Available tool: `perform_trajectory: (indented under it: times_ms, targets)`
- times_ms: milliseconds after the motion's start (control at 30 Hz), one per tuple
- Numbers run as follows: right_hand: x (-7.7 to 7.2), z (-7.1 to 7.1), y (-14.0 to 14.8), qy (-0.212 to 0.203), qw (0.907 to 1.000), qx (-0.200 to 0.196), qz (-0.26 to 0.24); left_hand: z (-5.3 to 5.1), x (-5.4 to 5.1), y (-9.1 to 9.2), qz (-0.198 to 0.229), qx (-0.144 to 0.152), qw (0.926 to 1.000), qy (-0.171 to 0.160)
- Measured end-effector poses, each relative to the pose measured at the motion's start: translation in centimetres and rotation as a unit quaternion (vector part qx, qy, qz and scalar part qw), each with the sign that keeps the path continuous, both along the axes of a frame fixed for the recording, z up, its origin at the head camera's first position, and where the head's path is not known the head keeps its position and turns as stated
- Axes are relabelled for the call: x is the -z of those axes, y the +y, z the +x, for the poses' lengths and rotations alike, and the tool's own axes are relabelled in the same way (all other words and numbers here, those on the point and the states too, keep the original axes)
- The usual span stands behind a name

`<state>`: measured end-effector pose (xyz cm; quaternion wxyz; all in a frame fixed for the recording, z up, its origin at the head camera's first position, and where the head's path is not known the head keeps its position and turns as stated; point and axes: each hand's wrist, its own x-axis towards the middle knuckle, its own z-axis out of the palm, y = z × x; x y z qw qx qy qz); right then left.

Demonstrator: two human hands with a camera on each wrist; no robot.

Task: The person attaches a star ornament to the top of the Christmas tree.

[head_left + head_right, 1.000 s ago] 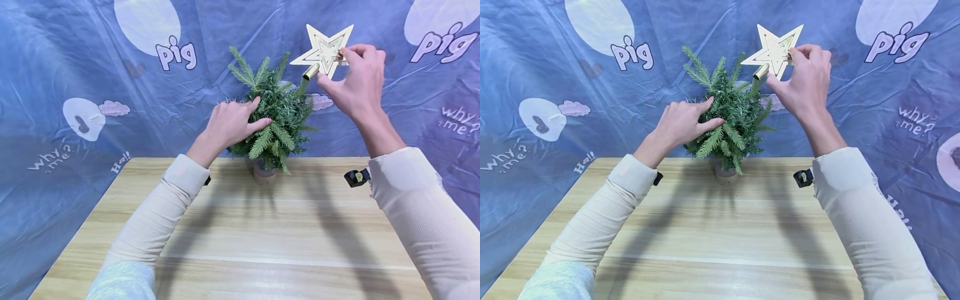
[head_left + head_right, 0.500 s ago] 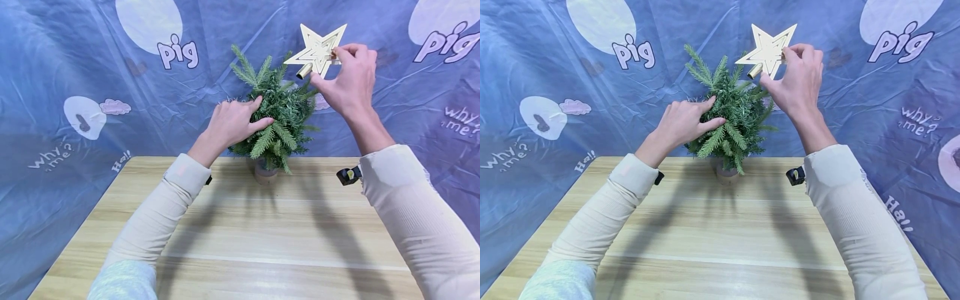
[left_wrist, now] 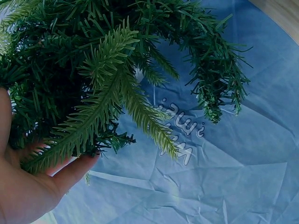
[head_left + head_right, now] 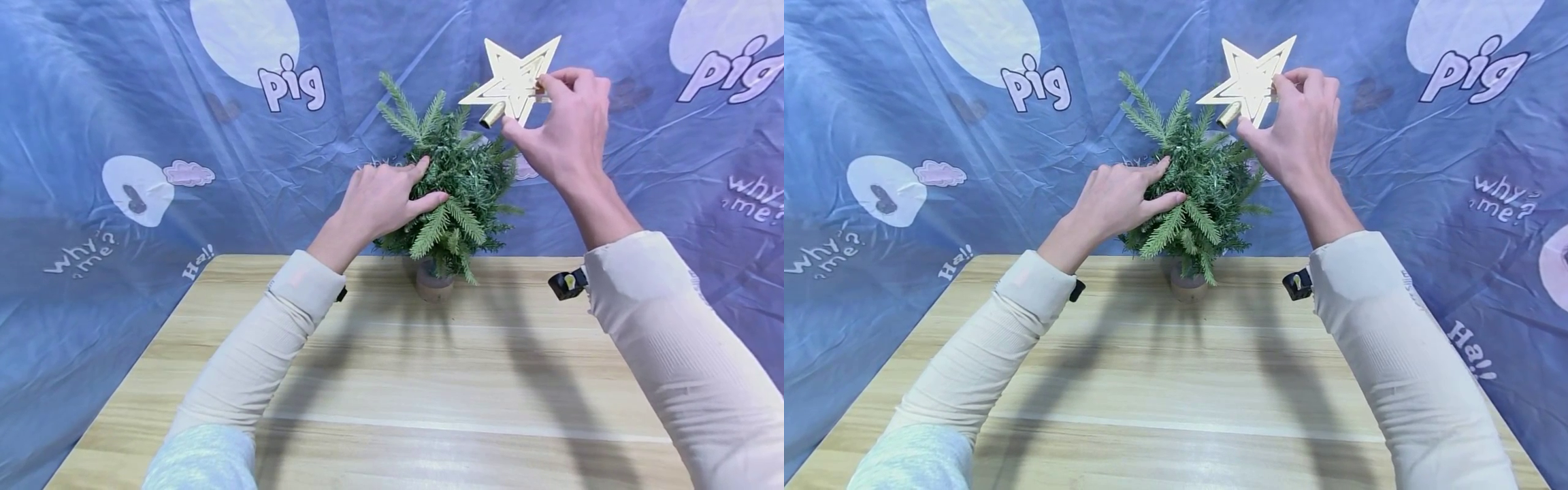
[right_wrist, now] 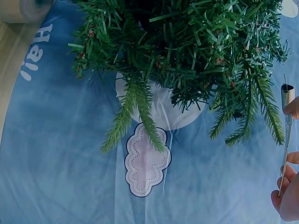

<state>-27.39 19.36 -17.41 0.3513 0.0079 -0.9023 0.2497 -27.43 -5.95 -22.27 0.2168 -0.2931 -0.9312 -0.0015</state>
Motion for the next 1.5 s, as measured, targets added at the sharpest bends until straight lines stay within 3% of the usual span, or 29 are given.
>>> perform_trajectory:
  times_ms: [700, 1233, 1500]
  targets:
    - [0.2, -0.5, -2.0, 0.009, 0.9999, -0.012, 0.006, 0.0, 0.1, 0.0, 0.000, -0.002, 0.9999, 0.013]
    - [-0.4, -1.1, -3.3, -0.004, 0.9998, 0.017, -0.008, 0.2, 0.0, 0.1, 0.001, -0.001, 1.0000, 0.004]
    - [0.0, -1.2, -3.8, 0.040, 0.9990, -0.005, 0.020, 0.1, 0.1, 0.1, 0.002, -0.002, 1.0000, 0.007]
